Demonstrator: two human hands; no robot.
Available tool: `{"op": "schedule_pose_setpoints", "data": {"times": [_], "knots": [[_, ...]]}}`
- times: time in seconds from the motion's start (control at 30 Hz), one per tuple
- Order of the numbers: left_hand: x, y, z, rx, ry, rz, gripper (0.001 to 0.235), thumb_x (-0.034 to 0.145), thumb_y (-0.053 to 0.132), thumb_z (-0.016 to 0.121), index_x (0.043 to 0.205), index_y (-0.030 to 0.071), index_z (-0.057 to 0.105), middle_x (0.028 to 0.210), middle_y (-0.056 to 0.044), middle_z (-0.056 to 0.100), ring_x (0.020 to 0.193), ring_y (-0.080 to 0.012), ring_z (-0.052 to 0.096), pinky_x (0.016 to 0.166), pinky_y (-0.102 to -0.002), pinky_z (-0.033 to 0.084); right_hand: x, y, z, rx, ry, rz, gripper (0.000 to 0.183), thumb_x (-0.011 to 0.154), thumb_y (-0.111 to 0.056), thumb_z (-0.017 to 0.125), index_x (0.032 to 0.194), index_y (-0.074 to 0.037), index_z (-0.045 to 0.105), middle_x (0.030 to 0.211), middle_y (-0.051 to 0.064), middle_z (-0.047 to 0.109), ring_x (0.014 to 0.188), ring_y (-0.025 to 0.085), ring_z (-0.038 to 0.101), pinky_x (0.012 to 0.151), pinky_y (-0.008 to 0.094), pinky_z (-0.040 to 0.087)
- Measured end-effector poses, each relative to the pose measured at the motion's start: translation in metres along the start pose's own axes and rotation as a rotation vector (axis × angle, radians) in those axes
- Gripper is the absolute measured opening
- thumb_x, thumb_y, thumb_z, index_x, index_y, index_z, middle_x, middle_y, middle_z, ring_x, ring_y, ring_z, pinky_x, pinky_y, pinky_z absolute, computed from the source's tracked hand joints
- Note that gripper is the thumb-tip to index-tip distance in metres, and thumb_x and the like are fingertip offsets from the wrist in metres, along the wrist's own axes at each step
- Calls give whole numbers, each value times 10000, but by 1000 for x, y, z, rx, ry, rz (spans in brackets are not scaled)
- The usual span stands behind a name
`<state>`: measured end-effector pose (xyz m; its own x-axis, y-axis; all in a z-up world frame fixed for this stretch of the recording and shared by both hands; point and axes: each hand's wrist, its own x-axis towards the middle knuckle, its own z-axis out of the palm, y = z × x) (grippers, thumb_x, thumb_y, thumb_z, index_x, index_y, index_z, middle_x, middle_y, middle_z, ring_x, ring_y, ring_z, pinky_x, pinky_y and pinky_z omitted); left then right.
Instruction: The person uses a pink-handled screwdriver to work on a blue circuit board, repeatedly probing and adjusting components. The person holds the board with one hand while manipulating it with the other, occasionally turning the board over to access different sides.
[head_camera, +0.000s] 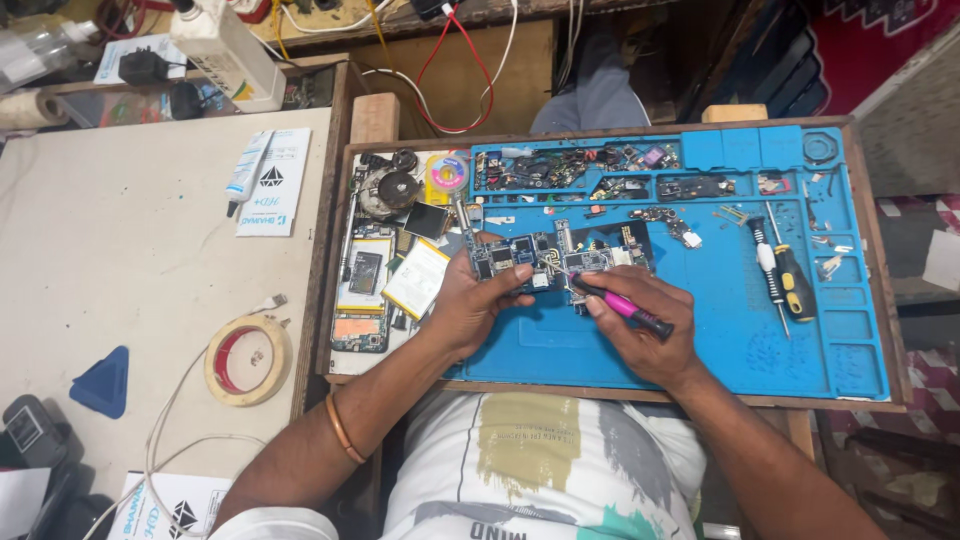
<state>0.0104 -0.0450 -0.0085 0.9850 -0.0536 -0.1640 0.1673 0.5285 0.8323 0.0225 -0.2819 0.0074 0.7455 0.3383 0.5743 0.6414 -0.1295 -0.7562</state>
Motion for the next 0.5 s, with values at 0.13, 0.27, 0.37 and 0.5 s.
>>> {"op": "schedule_pose_setpoints", "data": {"times": [0.13,0.27,0.37,0.5], "knots": [[0,1,0,-9,13,-7,419,871,71,793,1176,73,505,1052,-78,696,922,-152,715,678,-290,646,-2,2,-1,-58,55,-63,253,930,-62,753,1178,-24,722,1075,111,763,999,223,737,926,339,574],[0,2,-1,-23,24,-15,448,865,73,787,1204,79,495,1070,-79,699,931,-153,721,673,-281,645,-2,3,0,-68,54,-70,255,923,-51,755,1175,-23,724,1075,109,768,988,227,736,928,342,572],[0,1,-1,-30,23,-24,451,874,78,785,1209,70,483,1080,-95,700,941,-168,726,680,-281,646,0,3,0,-87,45,-76,262,910,-46,759,1169,-30,727,1061,107,771,975,223,742,921,346,573],[-1,1,0,-33,29,-9,459,873,89,785,1217,65,483,1082,-93,698,941,-170,724,681,-276,647,3,-5,-1,-148,19,-93,271,885,-42,763,1155,-41,733,1018,104,770,939,206,749,924,374,560]]}}
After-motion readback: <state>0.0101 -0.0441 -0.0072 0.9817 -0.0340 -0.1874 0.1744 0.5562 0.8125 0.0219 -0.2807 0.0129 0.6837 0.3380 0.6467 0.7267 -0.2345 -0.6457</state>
